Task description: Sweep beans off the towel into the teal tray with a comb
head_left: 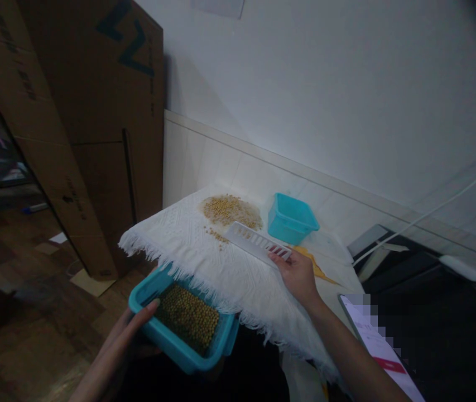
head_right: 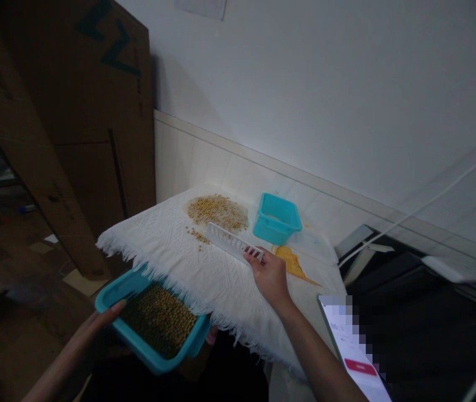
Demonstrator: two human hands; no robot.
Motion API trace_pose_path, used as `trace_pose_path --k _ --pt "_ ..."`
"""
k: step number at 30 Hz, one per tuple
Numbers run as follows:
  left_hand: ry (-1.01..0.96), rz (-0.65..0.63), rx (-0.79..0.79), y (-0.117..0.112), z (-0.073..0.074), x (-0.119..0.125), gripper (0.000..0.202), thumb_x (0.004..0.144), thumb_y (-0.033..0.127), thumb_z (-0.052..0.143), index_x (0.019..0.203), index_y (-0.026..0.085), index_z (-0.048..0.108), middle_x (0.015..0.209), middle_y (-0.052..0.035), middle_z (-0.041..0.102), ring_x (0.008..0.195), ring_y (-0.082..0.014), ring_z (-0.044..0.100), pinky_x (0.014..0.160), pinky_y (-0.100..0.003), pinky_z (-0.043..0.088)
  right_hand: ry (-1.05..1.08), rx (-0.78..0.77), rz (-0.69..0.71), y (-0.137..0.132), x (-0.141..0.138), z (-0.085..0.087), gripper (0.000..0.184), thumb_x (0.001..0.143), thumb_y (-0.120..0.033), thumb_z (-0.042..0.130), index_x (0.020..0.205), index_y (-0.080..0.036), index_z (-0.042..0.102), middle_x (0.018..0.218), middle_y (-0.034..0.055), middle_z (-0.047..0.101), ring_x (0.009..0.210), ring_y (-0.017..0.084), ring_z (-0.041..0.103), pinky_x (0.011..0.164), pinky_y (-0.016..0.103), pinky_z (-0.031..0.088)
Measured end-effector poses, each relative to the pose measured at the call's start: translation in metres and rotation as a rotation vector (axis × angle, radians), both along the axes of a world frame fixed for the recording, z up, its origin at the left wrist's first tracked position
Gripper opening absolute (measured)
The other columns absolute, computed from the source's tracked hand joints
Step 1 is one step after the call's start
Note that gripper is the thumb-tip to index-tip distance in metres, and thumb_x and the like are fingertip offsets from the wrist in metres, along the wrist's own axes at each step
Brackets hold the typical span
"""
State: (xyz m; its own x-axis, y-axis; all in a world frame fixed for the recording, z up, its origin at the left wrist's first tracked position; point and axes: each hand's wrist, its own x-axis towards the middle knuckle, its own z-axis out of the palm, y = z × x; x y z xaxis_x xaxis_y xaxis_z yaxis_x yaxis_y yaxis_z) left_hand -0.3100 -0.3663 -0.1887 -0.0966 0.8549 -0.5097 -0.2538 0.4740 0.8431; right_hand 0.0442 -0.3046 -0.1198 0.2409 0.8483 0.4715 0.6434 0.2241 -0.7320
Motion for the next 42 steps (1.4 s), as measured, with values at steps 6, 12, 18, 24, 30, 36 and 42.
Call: trace_pose_path --k 6,12,18,24,30,36,42 --pt "-0.038 0.000 -0.002 -0.001 0.004 0.000 0.092 0.073 0.070 0.088 0.151 0.028 0.063 0.171 -0.0145 0.054 0.140 -0.0469 0.062 0.066 -0.036 0.071 -0.014 -0.019 0.008 -0.008 -0.003 0.002 0.034 0.087 -0.051 0.074 0.088 -0.019 0.087 0.081 0.0086 0.086 0.070 0.029 0.080 0.064 0.035 0.062" --pt "-0.036 -0.005 -0.007 0.001 -0.003 -0.003 0.100 0.070 0.072 0.089 0.153 0.022 0.060 0.169 -0.0190 0.054 0.141 -0.0501 0.060 0.066 -0.041 0.070 -0.004 -0.033 0.034 -0.012 -0.009 0.001 0.035 0.087 -0.052 0.074 0.085 -0.020 0.086 0.078 0.0088 0.085 0.066 0.029 0.078 0.060 0.035 0.060" --pt "-0.002 -0.015 -0.037 0.003 -0.009 -0.005 0.102 0.069 0.076 0.087 0.153 0.026 0.059 0.155 -0.0190 0.062 0.122 -0.0432 0.069 0.074 -0.044 0.069 -0.025 -0.043 0.050 -0.015 -0.009 -0.001 0.035 0.088 -0.052 0.074 0.084 -0.020 0.085 0.078 0.0084 0.084 0.067 0.028 0.078 0.059 0.034 0.060" --pt "-0.047 -0.003 -0.028 0.002 -0.005 -0.005 0.102 0.067 0.075 0.091 0.150 0.025 0.061 0.144 -0.0193 0.070 0.118 -0.0434 0.072 0.076 -0.049 0.070 -0.007 -0.032 0.059 -0.020 -0.007 -0.005 0.034 0.089 -0.052 0.076 0.087 -0.020 0.087 0.081 0.0087 0.086 0.067 0.029 0.079 0.059 0.035 0.062" --pt "-0.047 -0.002 -0.043 0.003 -0.009 -0.007 0.104 0.066 0.075 0.092 0.152 0.025 0.060 0.146 -0.0213 0.066 0.116 -0.0440 0.072 0.075 -0.049 0.070 -0.035 -0.078 0.111 -0.021 -0.008 0.001 0.034 0.088 -0.052 0.079 0.090 -0.020 0.088 0.081 0.0081 0.086 0.066 0.029 0.080 0.059 0.035 0.063" --pt "-0.082 -0.018 -0.009 0.000 -0.001 -0.005 0.088 0.077 0.066 0.089 0.151 0.026 0.062 0.160 -0.0171 0.062 0.128 -0.0440 0.069 0.069 -0.040 0.070 -0.049 -0.077 0.120 -0.033 -0.022 0.003 0.033 0.092 -0.050 0.074 0.088 -0.020 0.088 0.076 0.0064 0.084 0.062 0.026 0.077 0.055 0.031 0.060" --pt "-0.042 -0.008 0.007 -0.002 0.004 -0.003 0.090 0.077 0.067 0.087 0.154 0.028 0.062 0.167 -0.0141 0.057 0.137 -0.0464 0.064 0.068 -0.041 0.071 -0.097 -0.125 0.254 -0.059 -0.032 0.014 0.024 0.096 -0.042 0.073 0.093 -0.024 0.090 0.090 0.0059 0.088 0.075 0.026 0.083 0.063 0.029 0.064"
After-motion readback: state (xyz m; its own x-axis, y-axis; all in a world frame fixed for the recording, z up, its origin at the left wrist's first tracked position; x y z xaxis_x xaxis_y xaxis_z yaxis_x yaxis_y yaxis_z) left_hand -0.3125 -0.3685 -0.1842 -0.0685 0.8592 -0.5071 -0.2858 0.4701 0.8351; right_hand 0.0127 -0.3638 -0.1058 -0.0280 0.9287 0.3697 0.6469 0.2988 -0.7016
